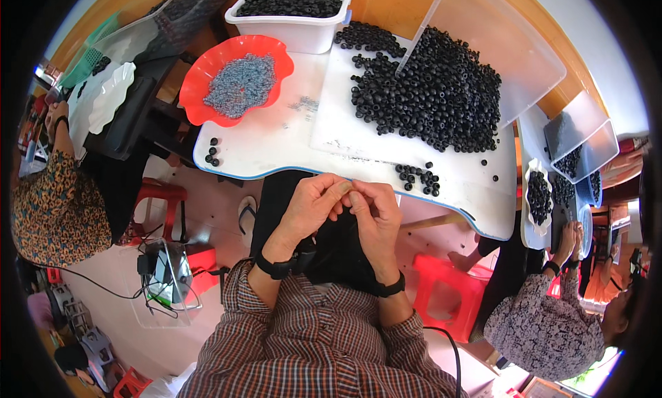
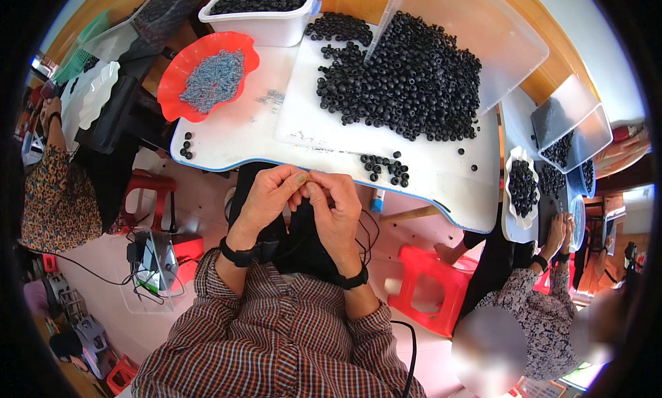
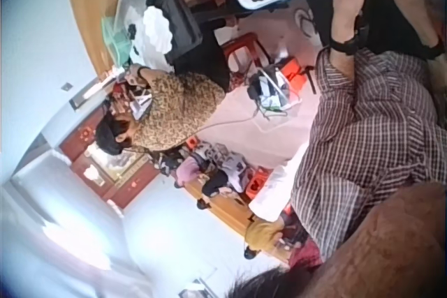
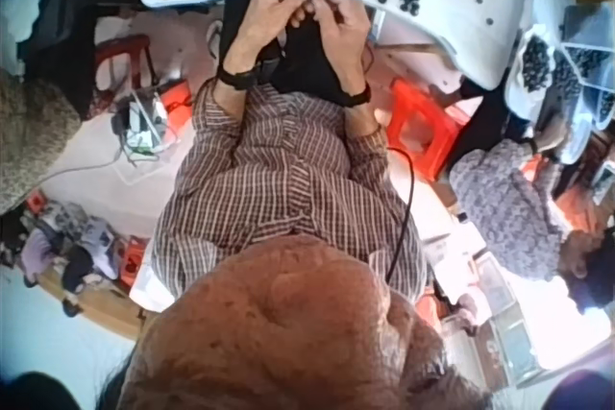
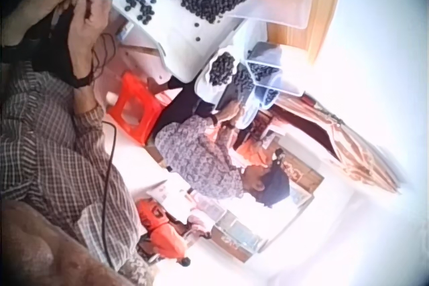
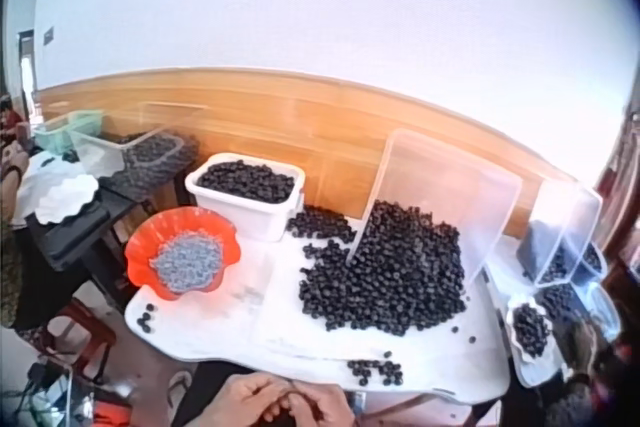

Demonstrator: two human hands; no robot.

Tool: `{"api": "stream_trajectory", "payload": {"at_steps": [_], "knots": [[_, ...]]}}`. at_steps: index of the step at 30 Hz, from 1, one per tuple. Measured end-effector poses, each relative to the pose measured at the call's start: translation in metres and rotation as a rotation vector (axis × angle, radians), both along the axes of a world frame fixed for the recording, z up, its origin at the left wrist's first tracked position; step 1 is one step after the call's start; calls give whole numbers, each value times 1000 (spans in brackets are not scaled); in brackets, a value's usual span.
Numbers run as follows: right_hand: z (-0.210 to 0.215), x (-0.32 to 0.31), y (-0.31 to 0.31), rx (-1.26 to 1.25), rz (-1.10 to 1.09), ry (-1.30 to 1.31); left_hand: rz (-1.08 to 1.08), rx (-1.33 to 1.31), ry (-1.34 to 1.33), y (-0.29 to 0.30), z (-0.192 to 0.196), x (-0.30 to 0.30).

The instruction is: Sorting small black rubber or plastic components from a large bin into smaller containers on a workbench.

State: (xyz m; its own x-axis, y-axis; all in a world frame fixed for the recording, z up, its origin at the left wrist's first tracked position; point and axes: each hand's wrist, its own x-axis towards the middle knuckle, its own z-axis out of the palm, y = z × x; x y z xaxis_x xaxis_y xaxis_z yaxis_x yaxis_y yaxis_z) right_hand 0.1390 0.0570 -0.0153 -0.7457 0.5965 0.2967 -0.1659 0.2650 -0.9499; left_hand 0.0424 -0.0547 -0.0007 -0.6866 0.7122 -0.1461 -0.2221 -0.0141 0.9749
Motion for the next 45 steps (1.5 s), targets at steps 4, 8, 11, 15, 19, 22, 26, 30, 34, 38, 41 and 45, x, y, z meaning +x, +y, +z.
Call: {"api": "stream_trajectory", "payload": {"at_steps": [4, 8, 11, 15, 19, 22, 26, 30, 34, 38, 41, 45], "knots": [[-5, 5, 4, 20, -35, 20, -20, 16, -48, 9, -4, 5], [-4, 10, 8, 5, -72, 0, -2, -16, -35, 19, -2, 11], [-3, 13, 11, 35, -101, -28, 1, -25, -40, 26, -6, 13], [-3, 15, 14, 55, -159, 11, -35, -33, -22, 34, -6, 14], [-6, 22, 17, -27, -216, 1, 2, -60, 133, 50, -6, 19], [-11, 32, 21, -92, -267, -38, 148, -46, 671, 68, -10, 18], [-10, 37, 25, -74, -329, -19, 146, -57, 821, 89, -8, 18], [4, 38, 26, -118, -355, -42, 88, -162, 947, 99, -5, 17], [2, 40, 28, -131, -371, -10, 113, -227, 1031, 99, -9, 17], [2, 38, 29, -156, -379, -35, 72, -279, 1070, 99, -12, 11], [1, 35, 29, -144, -368, -38, 44, -345, 1062, 98, -8, 10], [-1, 30, 28, -161, -343, -23, 68, -322, 1004, 91, -3, 7]]}}
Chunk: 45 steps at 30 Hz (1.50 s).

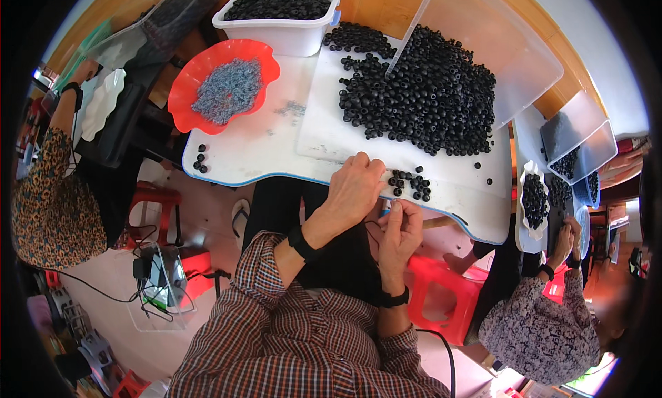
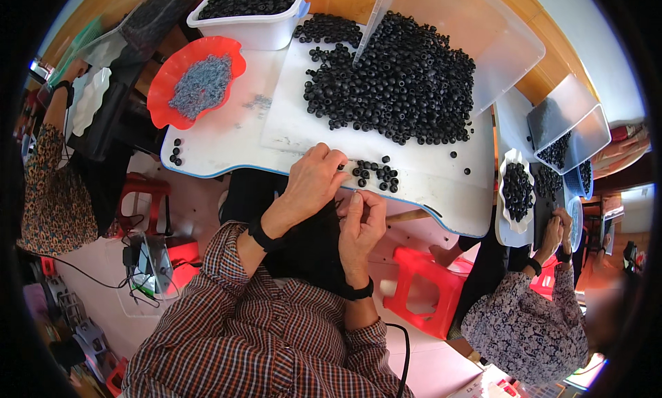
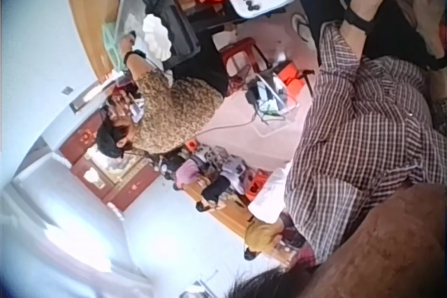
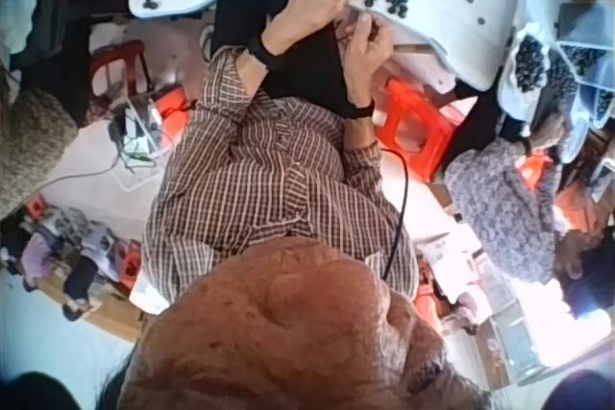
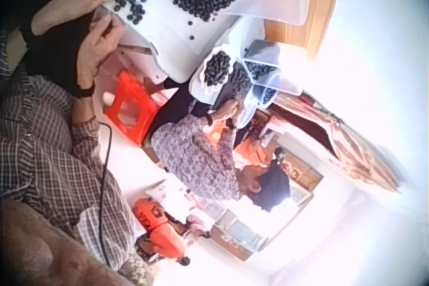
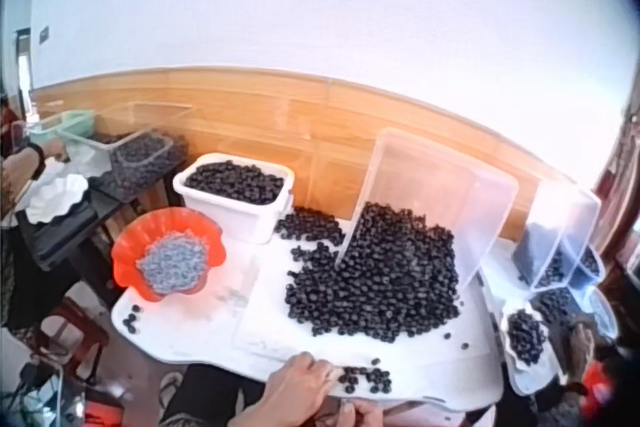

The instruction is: Sorting small black rubber or plastic components from a large bin into smaller containers on a workbench.

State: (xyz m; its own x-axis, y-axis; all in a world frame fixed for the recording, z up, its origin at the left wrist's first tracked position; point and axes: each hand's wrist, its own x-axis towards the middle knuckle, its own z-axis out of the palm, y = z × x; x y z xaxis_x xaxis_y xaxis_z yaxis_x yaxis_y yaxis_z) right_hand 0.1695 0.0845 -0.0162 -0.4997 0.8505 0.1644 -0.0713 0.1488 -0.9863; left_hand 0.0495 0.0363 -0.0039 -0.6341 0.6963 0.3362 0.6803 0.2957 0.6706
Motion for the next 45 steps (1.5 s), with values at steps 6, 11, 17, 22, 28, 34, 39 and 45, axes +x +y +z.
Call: {"api": "stream_trajectory", "payload": {"at_steps": [6, 11, 17, 22, 28, 34, 39, 45], "knots": [[-5, -6, 1, -22, 38, -12, 2, 28, 14, -1, -7, -2], [-1, -11, 1, -33, 48, -5, -18, 211, -127, -6, -15, -10], [5, -19, 1, -33, 114, 1, -257, 563, -1346, -39, -3, -23], [14, -28, -5, -37, 164, -1, -348, 825, -1553, -53, -12, -25], [14, -36, -12, -66, 222, 49, -360, 919, -1652, -62, -18, -27], [20, -43, -17, -10, 274, 36, -331, 951, -1652, -67, -24, -28], [24, -48, -19, 74, 290, -1, -276, 934, -1608, -68, -19, -26], [23, -49, -18, 203, 291, -59, -212, 878, -1518, -70, -17, -26]]}}
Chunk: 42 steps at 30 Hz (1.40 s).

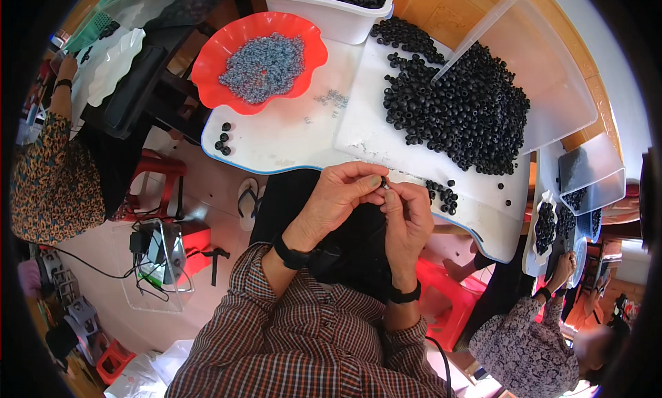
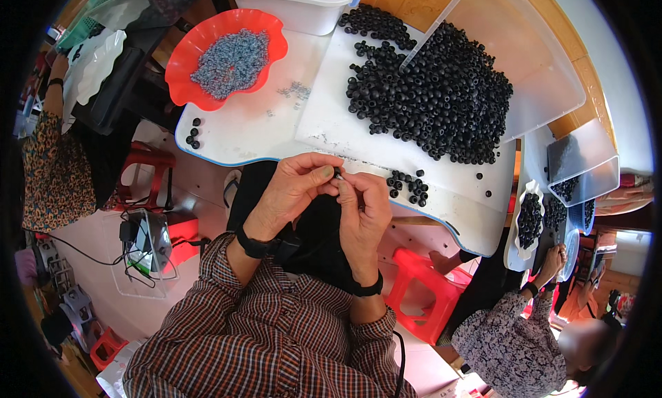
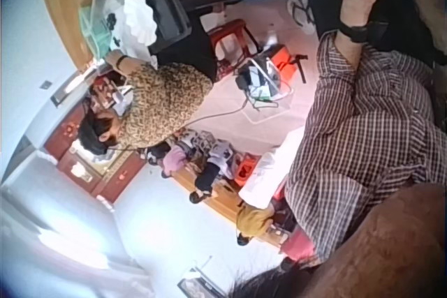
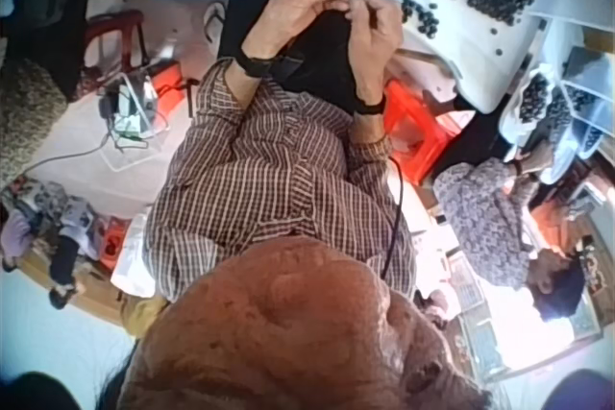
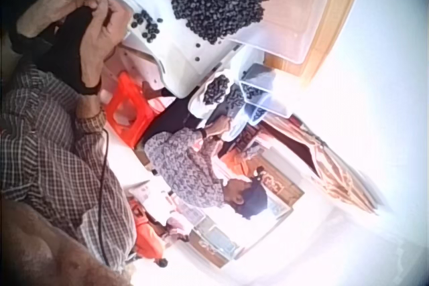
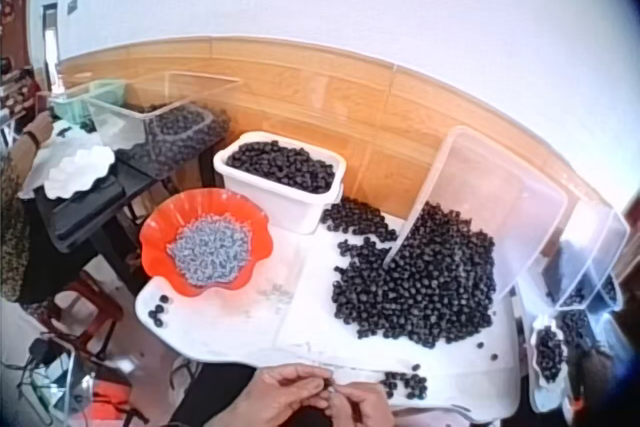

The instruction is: Sorting small black rubber or plastic components from a large bin into smaller containers on a workbench.

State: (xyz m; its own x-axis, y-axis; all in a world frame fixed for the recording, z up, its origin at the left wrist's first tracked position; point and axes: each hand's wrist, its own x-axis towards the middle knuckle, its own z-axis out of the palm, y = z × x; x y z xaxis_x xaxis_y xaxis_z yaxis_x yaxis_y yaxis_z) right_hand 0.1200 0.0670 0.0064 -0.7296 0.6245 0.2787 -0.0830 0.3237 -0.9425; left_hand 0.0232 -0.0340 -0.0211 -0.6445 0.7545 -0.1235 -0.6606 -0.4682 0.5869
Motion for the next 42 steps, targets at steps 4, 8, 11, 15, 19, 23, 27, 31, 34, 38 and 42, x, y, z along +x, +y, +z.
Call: {"api": "stream_trajectory", "payload": {"at_steps": [4, 8, 11, 15, 19, 23, 27, 31, 34, 38, 42], "knots": [[-3, 0, 1, 37, -14, -28, 1, -50, 29, 0, 1, 0], [1, 2, 3, 52, 5, -71, 9, -121, 95, -1, 3, 1], [3, 4, 6, 48, 16, -92, -2, -166, 156, -1, 5, 1], [0, 6, 11, -97, 62, -91, -50, -195, 199, -3, 7, 0], [0, 7, 15, -300, 130, -96, -128, -162, 141, -5, 5, -1], [-4, 8, 15, -374, 144, -95, -187, -176, 109, -5, 5, -3], [-1, 9, 17, -332, 105, -158, -171, -156, 72, -4, 2, -1], [-4, 10, 38, 188, -226, -202, -119, -87, 19, -2, -2, 1], [-7, 11, 51, 584, -423, -294, -106, -68, 1, -2, -3, 0], [-11, 9, 55, 682, -495, -477, -111, -62, 1, -2, -3, 0], [-13, 4, 55, 752, -521, -519, -102, -69, -4, -3, -3, 0]]}}
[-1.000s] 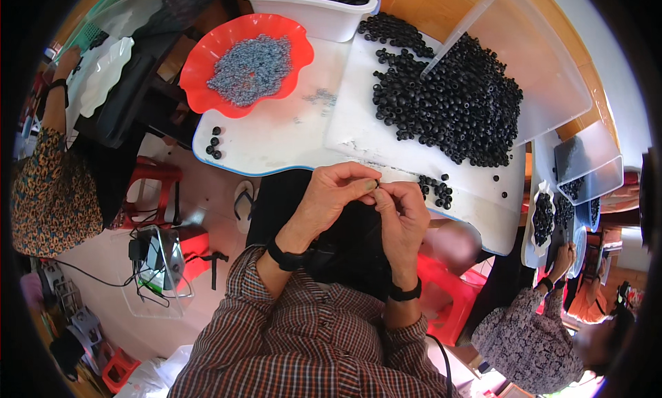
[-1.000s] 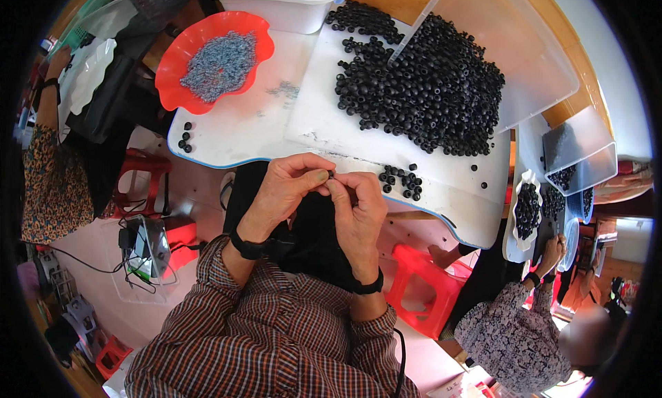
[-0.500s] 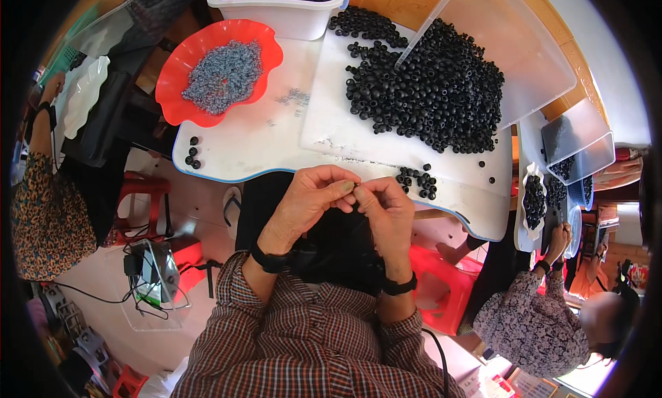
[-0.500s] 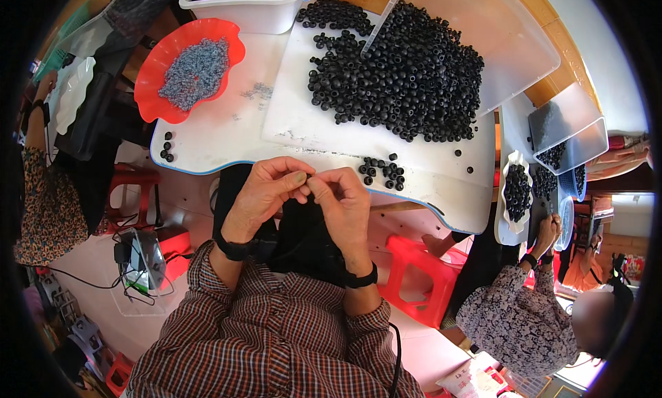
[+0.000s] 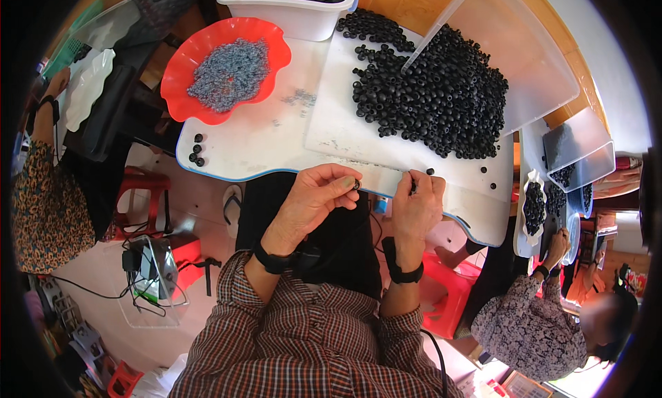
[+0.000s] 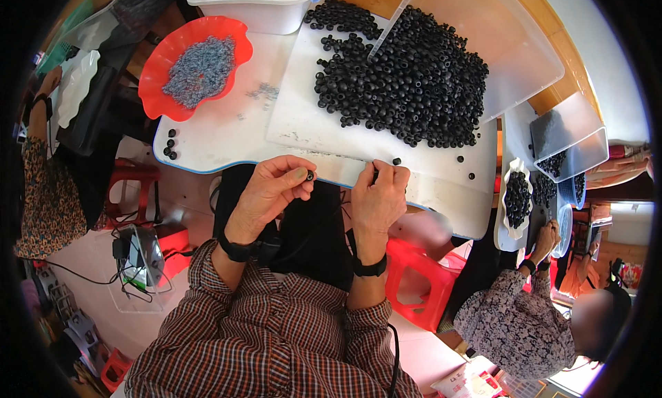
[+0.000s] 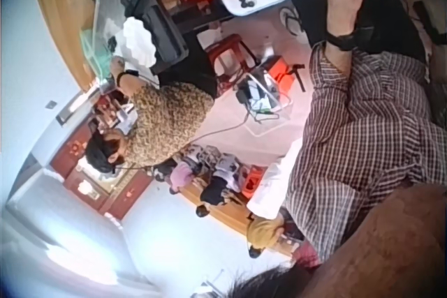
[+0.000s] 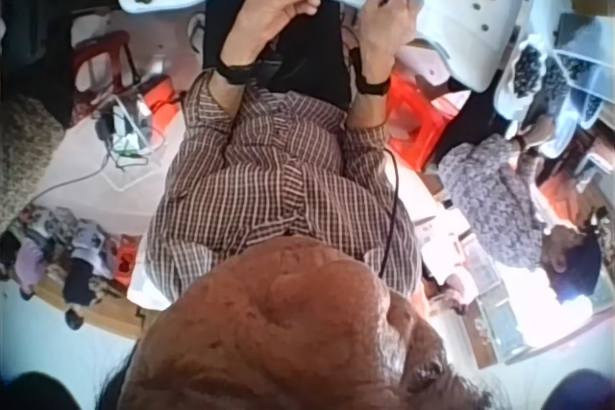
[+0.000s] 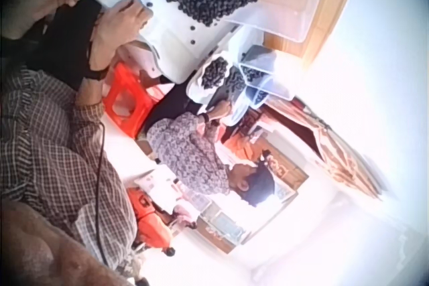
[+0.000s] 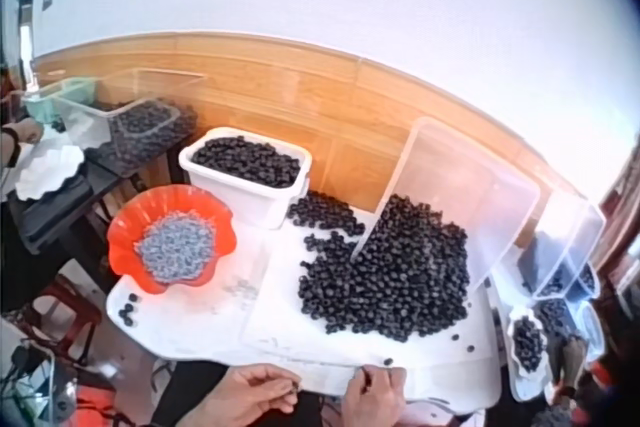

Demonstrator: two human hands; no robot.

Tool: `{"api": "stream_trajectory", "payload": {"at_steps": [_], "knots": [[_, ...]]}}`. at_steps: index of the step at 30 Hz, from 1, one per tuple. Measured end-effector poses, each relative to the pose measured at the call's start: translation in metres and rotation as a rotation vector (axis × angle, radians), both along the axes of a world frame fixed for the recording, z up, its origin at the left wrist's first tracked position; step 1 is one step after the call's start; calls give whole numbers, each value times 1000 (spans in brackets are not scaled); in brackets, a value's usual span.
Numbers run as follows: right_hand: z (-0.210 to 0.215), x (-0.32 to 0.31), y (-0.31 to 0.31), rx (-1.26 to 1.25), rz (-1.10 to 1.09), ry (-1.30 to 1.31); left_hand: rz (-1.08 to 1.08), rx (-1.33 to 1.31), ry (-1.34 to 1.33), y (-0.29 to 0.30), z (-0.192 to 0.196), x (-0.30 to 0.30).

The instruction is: Sorting small black rubber or plastic components from a large bin into smaller containers on a workbench.

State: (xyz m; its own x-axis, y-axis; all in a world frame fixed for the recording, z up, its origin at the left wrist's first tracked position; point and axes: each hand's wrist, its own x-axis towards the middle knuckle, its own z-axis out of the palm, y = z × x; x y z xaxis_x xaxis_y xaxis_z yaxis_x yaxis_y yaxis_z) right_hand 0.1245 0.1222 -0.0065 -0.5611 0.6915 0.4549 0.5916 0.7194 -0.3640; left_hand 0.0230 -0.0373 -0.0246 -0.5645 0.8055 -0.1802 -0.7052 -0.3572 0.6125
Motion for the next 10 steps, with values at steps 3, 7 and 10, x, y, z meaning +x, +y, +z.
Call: {"api": "stream_trajectory", "payload": {"at_steps": [3, 7, 10], "knots": [[2, -3, 0, -20, -29, -53, 6, 1, -7, 1, -2, 0], [6, -7, 0, -62, -49, -114, 11, 4, -12, 1, 0, 1], [2, -9, 0, -68, -46, -117, 2, 26, -14, 1, -4, 0]]}}
